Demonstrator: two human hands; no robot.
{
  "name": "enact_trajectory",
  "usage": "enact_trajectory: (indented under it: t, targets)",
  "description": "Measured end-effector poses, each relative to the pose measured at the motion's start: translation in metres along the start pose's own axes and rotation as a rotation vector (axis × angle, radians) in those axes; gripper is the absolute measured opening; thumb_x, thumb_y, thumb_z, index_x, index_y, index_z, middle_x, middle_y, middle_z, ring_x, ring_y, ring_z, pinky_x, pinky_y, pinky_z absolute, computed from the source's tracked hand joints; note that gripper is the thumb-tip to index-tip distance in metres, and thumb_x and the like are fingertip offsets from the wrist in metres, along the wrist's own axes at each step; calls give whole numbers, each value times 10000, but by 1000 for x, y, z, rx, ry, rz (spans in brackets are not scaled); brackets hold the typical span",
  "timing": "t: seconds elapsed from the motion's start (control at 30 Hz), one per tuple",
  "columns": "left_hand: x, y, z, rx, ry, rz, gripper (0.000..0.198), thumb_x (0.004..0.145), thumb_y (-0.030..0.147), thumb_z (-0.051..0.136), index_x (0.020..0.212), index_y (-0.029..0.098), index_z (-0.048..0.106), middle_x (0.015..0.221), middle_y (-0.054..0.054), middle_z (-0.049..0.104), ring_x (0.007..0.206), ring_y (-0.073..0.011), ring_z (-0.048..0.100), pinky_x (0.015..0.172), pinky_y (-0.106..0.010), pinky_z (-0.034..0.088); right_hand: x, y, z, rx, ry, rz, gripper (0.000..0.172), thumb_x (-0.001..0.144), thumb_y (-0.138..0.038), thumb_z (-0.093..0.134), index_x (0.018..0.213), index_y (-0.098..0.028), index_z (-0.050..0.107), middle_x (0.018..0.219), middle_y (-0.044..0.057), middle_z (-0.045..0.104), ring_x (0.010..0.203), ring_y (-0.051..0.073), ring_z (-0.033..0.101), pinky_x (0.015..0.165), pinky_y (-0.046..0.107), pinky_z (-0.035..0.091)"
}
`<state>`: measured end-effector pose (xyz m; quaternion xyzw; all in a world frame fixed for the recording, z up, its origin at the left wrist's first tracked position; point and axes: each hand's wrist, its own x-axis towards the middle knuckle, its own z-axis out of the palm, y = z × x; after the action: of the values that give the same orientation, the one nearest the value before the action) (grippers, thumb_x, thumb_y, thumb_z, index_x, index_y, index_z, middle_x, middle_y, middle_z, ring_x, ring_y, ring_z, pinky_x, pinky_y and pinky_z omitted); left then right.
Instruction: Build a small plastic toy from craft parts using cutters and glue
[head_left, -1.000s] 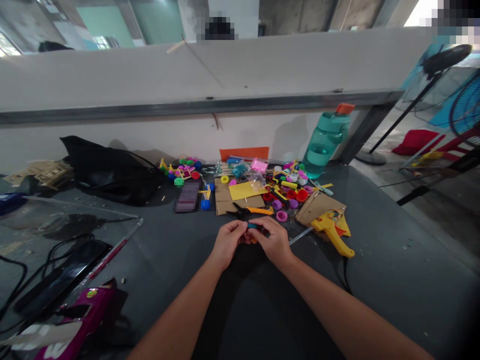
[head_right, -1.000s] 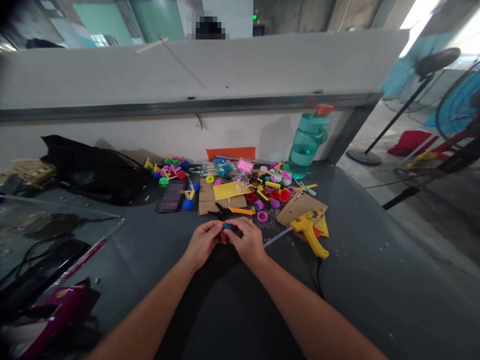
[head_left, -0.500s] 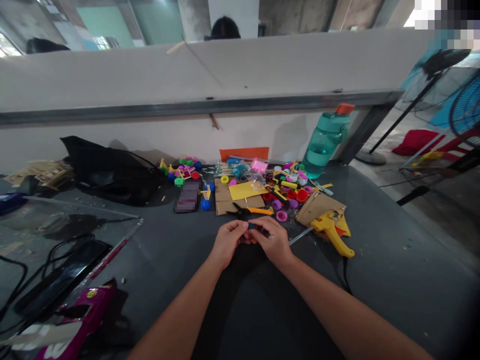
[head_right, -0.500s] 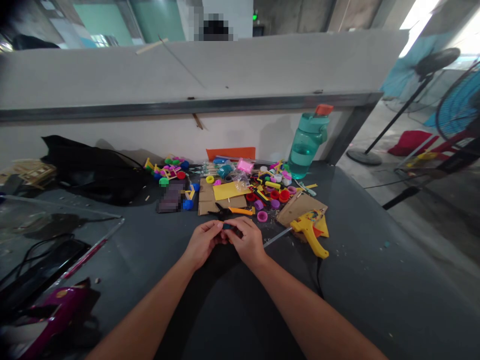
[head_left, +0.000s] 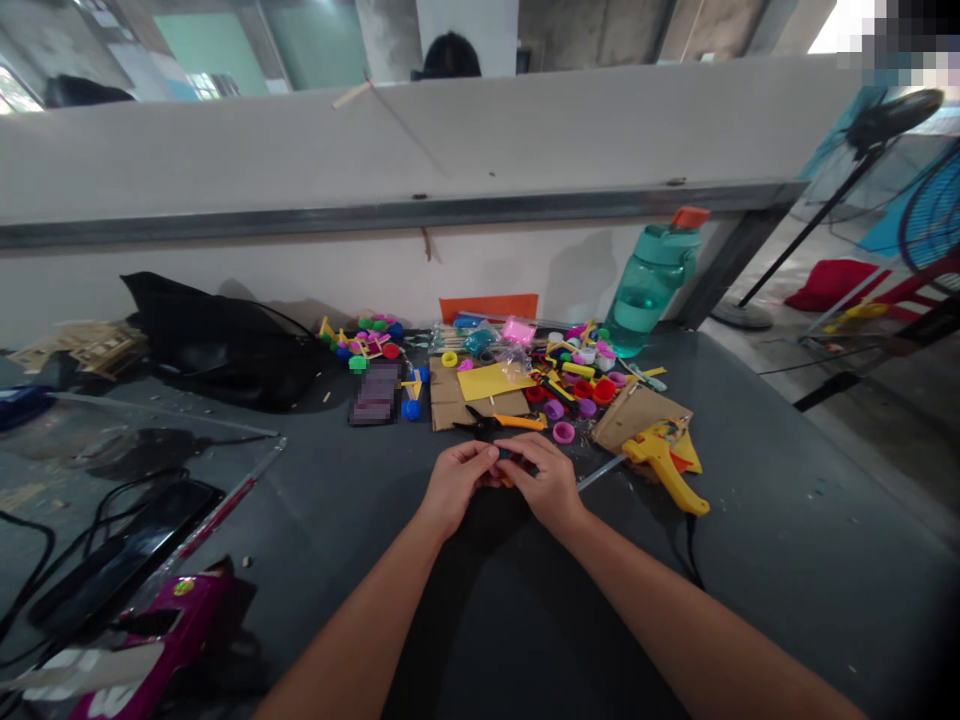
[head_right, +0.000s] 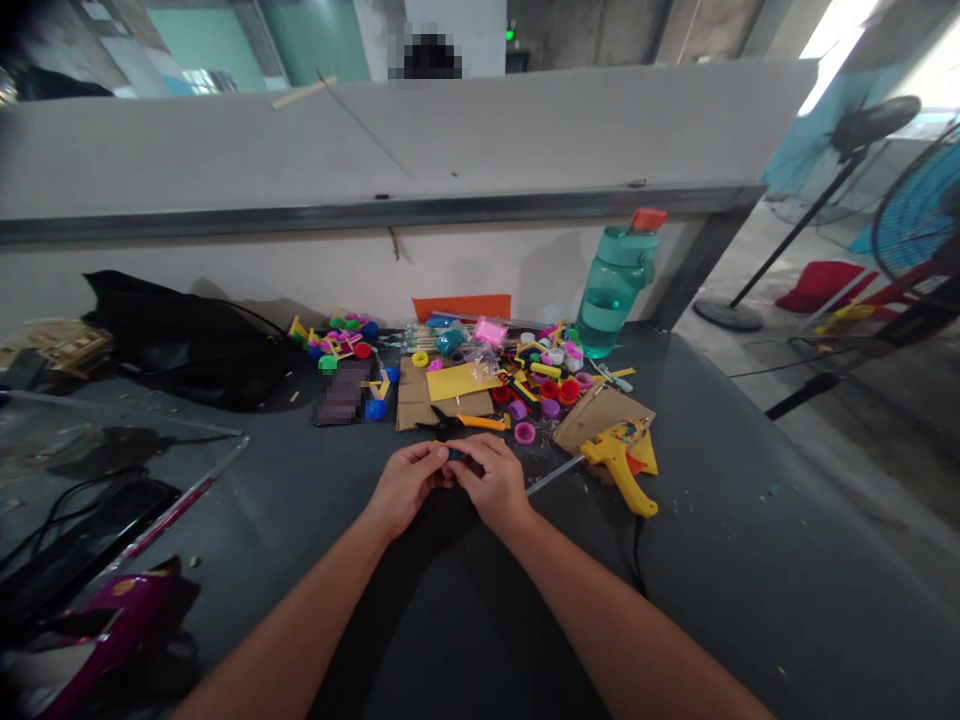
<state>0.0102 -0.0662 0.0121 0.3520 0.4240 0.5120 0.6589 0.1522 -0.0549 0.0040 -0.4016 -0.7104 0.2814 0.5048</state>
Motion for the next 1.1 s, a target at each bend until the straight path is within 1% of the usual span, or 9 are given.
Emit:
enact_trajectory:
  t: [0.1, 0.27, 0.47, 0.67, 0.8, 0.97, 1.1]
  targets:
    - [-1, 2, 1, -13, -12, -15, 196, 682, 303, 685, 713, 114, 646, 611, -9, 592, 558, -93, 551, 572, -223, 455, 0, 1, 0, -1, 0, 4, 210, 767, -191, 586, 951, -247, 672, 880, 45, 626, 792, 158, 595, 635, 261, 505]
    - [-1, 3, 2, -20, -3, -32, 189, 670, 276, 698, 751, 111, 653, 613, -6, 594, 567, -92, 562, 585, -220, 464, 0, 0, 0, -18, -23, -16, 219, 761, -181, 599, 956, -246, 676, 867, 45, 619, 823, 163, 590, 722, 282, 506]
    - [0, 2, 1, -17, -2, -23, 178, 646, 265, 715, 719, 114, 655, 607, 1, 591, 549, -82, 545, 577, -213, 453, 0, -1, 0, -24, -28, -22, 255, 763, -189, 599, 1002, -257, 657, 900, 51, 623, 833, 167, 589, 709, 287, 514]
    - [0, 3, 1, -16, -8, -39, 221, 664, 311, 699, 750, 112, 659, 610, -10, 589, 563, -96, 550, 579, -227, 463, 0, 0, 0, -21, -21, -13, 230, 763, -178, 594, 964, -258, 672, 880, 44, 622, 833, 165, 590, 740, 297, 509]
    - [0, 4, 2, 11, -15, -54, 235, 640, 300, 716, 757, 104, 661, 632, -23, 596, 579, -102, 551, 576, -225, 455, 0, 0, 1, -22, -29, -12, 237, 757, -171, 591, 956, -268, 677, 882, 39, 619, 831, 165, 589, 730, 294, 511]
    - [0, 1, 0, 25, -20, -35, 205, 660, 291, 698, 745, 108, 660, 642, -23, 606, 579, -95, 548, 592, -227, 447, 0, -1, 1, -33, -45, -26, 260, 740, -156, 596, 965, -261, 672, 887, 42, 617, 819, 164, 588, 713, 288, 512]
    - [0, 1, -1, 29, -29, -31, 210, 665, 301, 696, 746, 110, 660, 645, -22, 612, 595, -102, 558, 612, -238, 453, 0, -2, 1, -30, -43, -21, 246, 750, -167, 595, 967, -255, 670, 877, 46, 618, 809, 162, 589, 698, 283, 513]
